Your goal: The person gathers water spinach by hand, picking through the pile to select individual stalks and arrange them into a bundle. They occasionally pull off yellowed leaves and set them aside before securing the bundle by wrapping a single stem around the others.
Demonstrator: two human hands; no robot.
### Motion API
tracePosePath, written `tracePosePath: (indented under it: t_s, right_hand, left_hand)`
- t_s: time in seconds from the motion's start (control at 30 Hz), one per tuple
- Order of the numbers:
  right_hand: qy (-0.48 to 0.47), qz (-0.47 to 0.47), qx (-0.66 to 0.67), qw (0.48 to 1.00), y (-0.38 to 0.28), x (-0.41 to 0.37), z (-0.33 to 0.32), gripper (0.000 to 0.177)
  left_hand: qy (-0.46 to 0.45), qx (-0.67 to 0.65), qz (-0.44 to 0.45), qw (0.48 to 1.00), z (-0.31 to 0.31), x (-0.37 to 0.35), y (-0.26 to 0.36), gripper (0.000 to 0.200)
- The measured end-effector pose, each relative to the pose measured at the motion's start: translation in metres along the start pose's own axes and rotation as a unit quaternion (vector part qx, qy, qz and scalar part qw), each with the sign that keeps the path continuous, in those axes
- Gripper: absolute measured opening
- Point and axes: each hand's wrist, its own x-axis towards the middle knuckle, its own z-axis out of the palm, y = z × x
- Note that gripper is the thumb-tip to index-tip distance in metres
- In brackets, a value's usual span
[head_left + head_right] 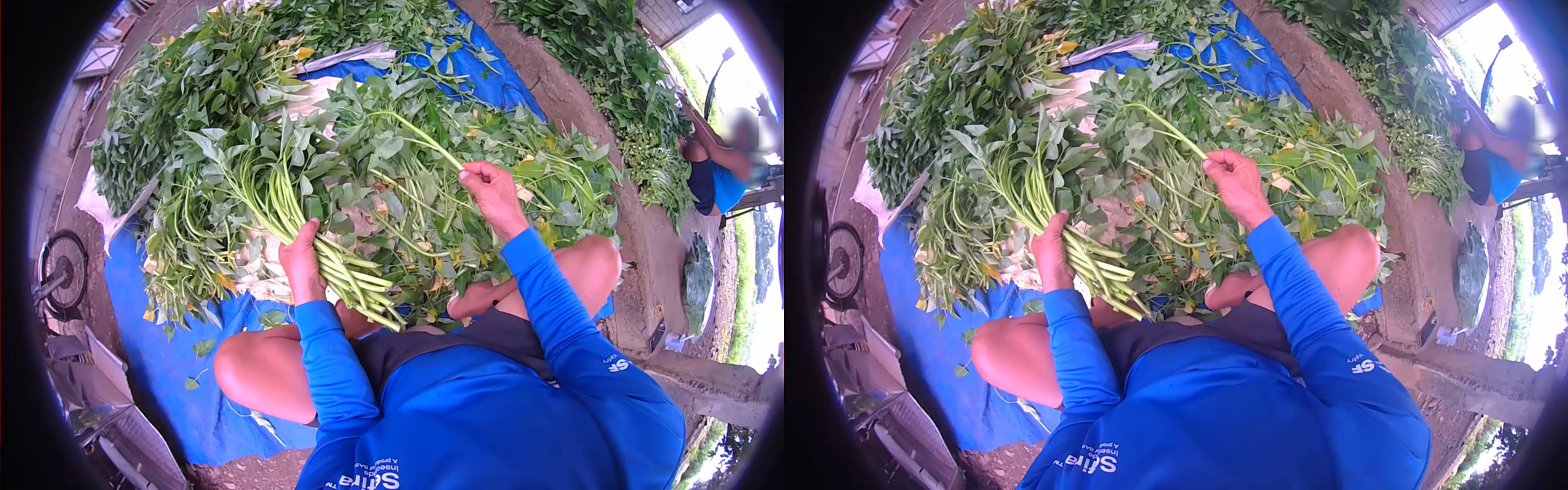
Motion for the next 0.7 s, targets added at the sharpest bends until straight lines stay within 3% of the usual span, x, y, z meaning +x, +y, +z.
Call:
tracePosePath:
  t_s: [0.17,0.3,0.37,0.43,0.5,0.6,0.7]
  right_hand:
    - [0.145,-0.23,-0.083,0.959,-0.019,-0.023,0.0,0.022]
    - [0.172,-0.317,-0.197,0.911,-0.029,-0.031,0.013,0.023]
    - [0.135,-0.285,-0.196,0.928,-0.024,-0.042,0.03,0.023]
    - [0.071,-0.24,-0.179,0.951,0.001,-0.054,0.05,0.023]
    - [-0.054,-0.106,-0.145,0.982,0.047,-0.07,0.071,0.028]
    - [-0.106,-0.044,-0.183,0.976,0.096,-0.078,0.085,0.03]
    - [-0.146,0.053,-0.178,0.972,0.118,-0.082,0.087,0.031]
  left_hand:
    - [-0.054,-0.02,-0.033,0.998,0.03,-0.013,-0.01,0.025]
    - [-0.108,-0.037,-0.04,0.993,0.044,-0.01,-0.044,0.031]
    - [-0.126,-0.062,-0.062,0.988,0.054,-0.014,-0.06,0.03]
    - [-0.15,-0.078,-0.09,0.982,0.059,-0.016,-0.078,0.043]
    - [-0.173,-0.096,-0.149,0.969,0.05,-0.003,-0.12,0.042]
    - [-0.179,-0.125,-0.191,0.957,0.041,-0.007,-0.152,0.033]
    - [-0.217,-0.134,-0.292,0.922,0.019,-0.005,-0.18,0.033]
